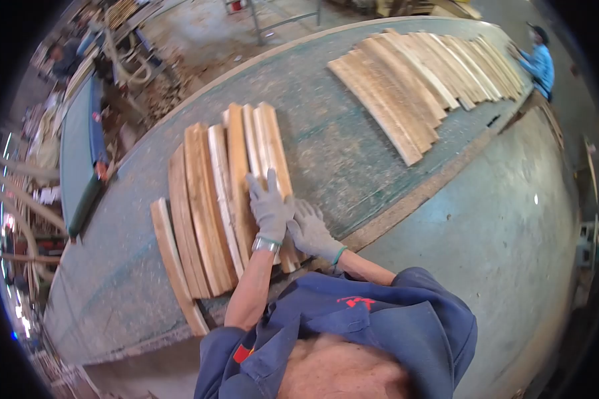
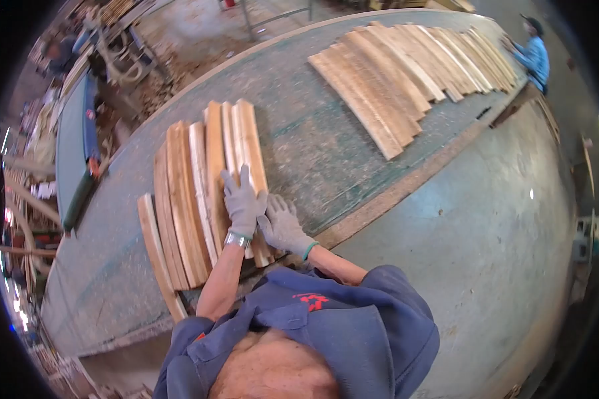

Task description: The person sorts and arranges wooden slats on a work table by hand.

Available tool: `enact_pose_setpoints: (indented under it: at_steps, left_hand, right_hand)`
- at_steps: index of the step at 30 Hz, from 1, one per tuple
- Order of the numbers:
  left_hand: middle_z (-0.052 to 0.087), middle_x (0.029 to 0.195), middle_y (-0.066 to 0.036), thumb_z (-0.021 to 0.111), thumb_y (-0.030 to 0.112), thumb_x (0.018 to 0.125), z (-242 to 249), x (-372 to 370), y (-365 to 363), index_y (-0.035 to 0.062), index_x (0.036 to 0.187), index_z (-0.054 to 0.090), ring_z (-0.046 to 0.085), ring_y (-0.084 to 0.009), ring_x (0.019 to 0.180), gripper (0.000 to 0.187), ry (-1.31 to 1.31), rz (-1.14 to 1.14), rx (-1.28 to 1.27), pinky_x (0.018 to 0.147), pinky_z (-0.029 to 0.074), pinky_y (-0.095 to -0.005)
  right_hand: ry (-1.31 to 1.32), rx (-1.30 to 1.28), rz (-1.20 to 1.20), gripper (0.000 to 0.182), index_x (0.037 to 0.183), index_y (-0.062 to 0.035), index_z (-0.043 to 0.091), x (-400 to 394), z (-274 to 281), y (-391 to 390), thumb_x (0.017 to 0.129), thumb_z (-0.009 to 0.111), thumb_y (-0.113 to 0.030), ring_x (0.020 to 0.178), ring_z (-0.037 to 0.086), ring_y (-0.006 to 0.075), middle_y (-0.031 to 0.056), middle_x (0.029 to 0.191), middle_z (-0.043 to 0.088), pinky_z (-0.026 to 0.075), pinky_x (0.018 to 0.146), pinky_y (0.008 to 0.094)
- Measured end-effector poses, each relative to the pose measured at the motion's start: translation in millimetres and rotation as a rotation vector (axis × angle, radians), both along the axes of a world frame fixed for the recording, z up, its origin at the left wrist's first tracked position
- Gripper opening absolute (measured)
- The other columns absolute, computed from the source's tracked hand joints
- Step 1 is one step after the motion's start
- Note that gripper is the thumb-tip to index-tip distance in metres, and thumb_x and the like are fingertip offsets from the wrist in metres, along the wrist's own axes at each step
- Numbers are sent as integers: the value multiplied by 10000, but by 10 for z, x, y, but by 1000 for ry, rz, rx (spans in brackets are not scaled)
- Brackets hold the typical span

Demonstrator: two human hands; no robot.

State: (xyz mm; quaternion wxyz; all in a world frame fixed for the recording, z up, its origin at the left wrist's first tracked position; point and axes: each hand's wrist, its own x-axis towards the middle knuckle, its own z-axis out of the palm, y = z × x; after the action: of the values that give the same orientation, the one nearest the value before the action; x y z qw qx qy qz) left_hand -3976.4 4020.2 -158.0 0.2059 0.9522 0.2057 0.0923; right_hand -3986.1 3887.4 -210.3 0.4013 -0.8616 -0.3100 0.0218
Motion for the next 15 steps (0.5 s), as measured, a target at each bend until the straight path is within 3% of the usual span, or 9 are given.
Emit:
enact_pose_setpoints:
  at_steps: [1, 3, 4, 7, 8, 11, 13, 15]
  left_hand:
    - [201, 1523, -354, 736, 311, 776, 234, 54, -52, 155, 1514, 340, 500, -528, 1189, 853, 116, 108, -170, 1010, 451, -511]
    - [242, 1499, -354, 808, 280, 702, 166, 135, -17, 111, 1508, 303, 518, -533, 1169, 966, 106, 108, -198, 978, 478, -494]
    - [336, 1471, -332, 814, 259, 700, 198, 172, -9, 73, 1507, 314, 511, -491, 1214, 967, 119, 99, -259, 1012, 463, -465]
    - [456, 1409, -294, 819, 245, 704, 119, 261, 59, 39, 1506, 327, 523, -419, 1242, 963, -103, 58, -500, 1044, 441, -416]
    - [509, 1382, -275, 822, 240, 717, 85, 310, 40, 16, 1502, 336, 509, -362, 1282, 950, -167, 71, -607, 1069, 414, -377]
    - [446, 1449, -284, 772, 302, 804, -68, 459, -64, 14, 1503, 324, 463, -382, 1330, 879, -284, -2, -843, 1087, 394, -388]
    - [426, 1457, -288, 736, 359, 838, -181, 559, -67, 15, 1496, 335, 453, -394, 1333, 844, -198, 39, -703, 1098, 383, -404]
    - [404, 1464, -292, 703, 409, 863, -306, 597, -45, 22, 1486, 356, 440, -406, 1336, 811, -132, 33, -591, 1107, 373, -417]
  right_hand:
    - [-7, -25, -23, 686, 1380, 28, 458, -57, 147, 19, 893, 563, -444, 1303, 435, 411, 278, 1400, 451, 283, 1107, 543]
    - [288, 350, 159, 667, 1385, 63, 430, 43, 384, 15, 889, 618, -341, 1324, 406, 464, 279, 1447, 407, 328, 1104, 502]
    - [377, 447, 211, 709, 1401, 62, 409, 104, 483, -4, 849, 682, -289, 1343, 383, 492, 307, 1463, 379, 376, 1085, 469]
    - [207, 131, -66, 783, 1422, 49, 392, 81, 458, -93, 810, 717, -316, 1349, 386, 486, 332, 1460, 364, 378, 1091, 471]
    - [232, 113, -65, 881, 1432, 60, 376, 159, 487, -129, 748, 766, -333, 1370, 378, 459, 341, 1462, 353, 378, 1100, 459]
    - [301, 115, -83, 944, 1446, 77, 346, 327, 663, -247, 721, 788, -336, 1375, 372, 468, 337, 1455, 370, 372, 1111, 450]
    - [489, 175, -122, 965, 1476, 78, 305, 521, 611, -449, 718, 778, -285, 1358, 445, 367, 308, 1418, 452, 383, 1101, 387]
    - [649, 477, -179, 896, 1485, 71, 312, 684, 268, -655, 757, 743, -224, 1271, 522, 269, 222, 1367, 526, 415, 1057, 342]
